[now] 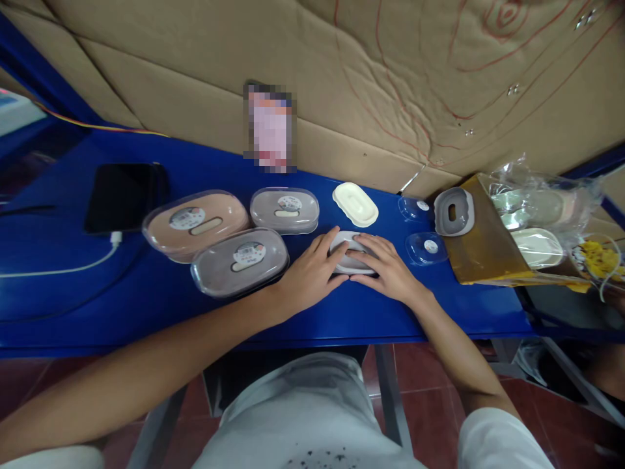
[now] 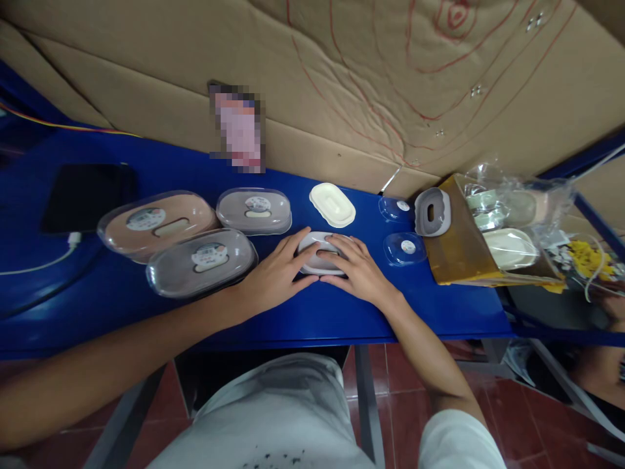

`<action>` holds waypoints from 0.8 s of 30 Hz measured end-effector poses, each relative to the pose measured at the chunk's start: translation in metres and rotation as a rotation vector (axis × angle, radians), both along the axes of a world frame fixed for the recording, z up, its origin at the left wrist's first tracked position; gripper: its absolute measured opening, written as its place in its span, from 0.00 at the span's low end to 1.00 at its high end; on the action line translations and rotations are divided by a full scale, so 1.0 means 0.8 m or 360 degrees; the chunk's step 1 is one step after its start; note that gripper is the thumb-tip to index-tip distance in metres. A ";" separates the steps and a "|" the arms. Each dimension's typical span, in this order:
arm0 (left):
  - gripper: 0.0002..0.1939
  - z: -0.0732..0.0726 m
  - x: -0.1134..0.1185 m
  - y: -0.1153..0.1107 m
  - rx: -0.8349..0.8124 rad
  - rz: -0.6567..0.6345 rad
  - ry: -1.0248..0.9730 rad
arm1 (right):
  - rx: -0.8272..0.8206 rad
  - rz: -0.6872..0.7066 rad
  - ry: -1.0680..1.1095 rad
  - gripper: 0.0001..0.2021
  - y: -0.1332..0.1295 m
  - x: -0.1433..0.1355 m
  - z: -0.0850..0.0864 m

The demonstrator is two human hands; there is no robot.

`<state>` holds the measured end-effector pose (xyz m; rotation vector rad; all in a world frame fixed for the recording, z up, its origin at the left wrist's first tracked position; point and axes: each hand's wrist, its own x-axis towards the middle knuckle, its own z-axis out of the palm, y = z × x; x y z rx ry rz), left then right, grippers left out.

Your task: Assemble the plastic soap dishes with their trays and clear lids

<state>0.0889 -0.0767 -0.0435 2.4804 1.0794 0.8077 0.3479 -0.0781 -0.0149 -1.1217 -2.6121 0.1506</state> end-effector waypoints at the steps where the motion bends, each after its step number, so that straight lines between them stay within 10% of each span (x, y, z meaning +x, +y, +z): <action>1: 0.33 -0.001 0.000 0.001 0.0015 -0.0003 -0.0002 | -0.0008 0.0001 -0.0001 0.25 0.001 0.001 0.000; 24: 0.38 0.004 -0.001 0.002 0.0005 0.0013 0.0022 | 0.0077 0.0059 0.0176 0.18 0.003 0.009 -0.003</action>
